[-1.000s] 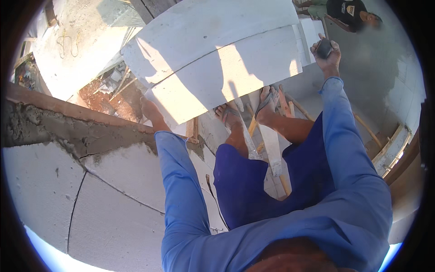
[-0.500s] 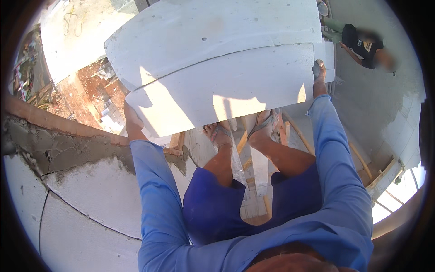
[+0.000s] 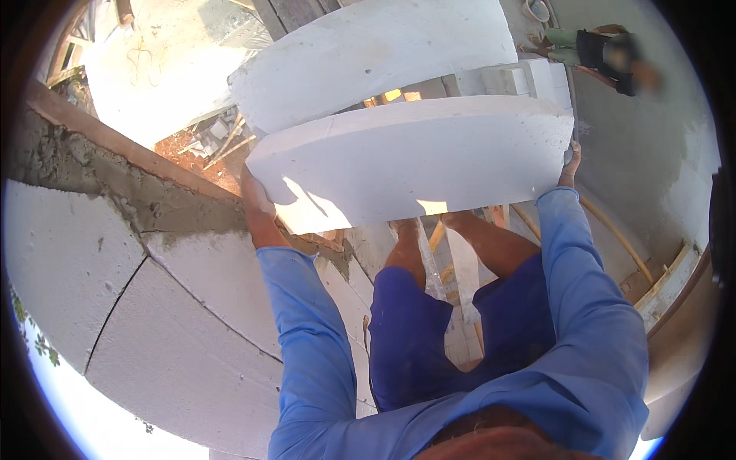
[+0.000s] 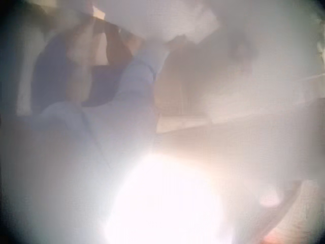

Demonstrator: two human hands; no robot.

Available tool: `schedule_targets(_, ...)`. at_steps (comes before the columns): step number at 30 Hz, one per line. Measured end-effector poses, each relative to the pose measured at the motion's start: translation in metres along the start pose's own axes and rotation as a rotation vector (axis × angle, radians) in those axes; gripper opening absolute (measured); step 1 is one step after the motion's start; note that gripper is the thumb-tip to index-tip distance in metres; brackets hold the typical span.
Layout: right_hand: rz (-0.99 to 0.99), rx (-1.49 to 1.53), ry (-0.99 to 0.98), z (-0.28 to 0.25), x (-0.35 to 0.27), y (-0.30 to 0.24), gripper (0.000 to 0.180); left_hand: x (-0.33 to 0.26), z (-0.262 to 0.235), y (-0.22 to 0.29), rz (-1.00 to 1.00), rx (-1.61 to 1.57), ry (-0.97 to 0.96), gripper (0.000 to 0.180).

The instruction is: The person applies mortar onto structural segments, positions concrete blocks on a wall structure, checks their measurements with a tape measure, taps them into place using a hammer, and cuts block segments with a hand saw.

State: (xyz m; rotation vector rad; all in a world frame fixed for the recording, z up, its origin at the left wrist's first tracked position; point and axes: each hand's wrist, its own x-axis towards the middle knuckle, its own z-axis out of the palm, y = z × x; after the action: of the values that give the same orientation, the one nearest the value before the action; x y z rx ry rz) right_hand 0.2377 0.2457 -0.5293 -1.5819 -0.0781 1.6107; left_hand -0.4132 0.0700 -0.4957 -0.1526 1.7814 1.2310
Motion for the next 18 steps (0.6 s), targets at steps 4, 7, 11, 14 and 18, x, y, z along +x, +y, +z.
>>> schedule_targets(4, 0.146, -0.044, 0.174, 0.064, -0.085, 0.037, 0.079, -0.024, 0.012, 0.092, -0.009, 0.095, -0.027, 0.047)
schedule_targets(7, 0.107, -0.002, 0.176, 0.081, -0.125, 0.061, 0.082, -0.070, 0.057, 0.190, 0.015, 0.312, 0.010, 0.049)
schedule_targets(11, 0.134, 0.114, 0.092, 0.084, -0.160, 0.092, 0.078, -0.126, 0.102, 0.301, 0.247, 0.644, -0.022, 0.059)
schedule_targets(14, 0.159, 0.152, 0.064, 0.103, -0.200, 0.107, 0.076, -0.144, 0.110, 0.362, 0.345, 0.764, -0.090, 0.065)
schedule_targets(18, 0.199, 0.218, 0.049, 0.122, -0.276, 0.115, 0.073, -0.208, 0.124, 0.455, 0.378, 0.940, -0.153, 0.069)
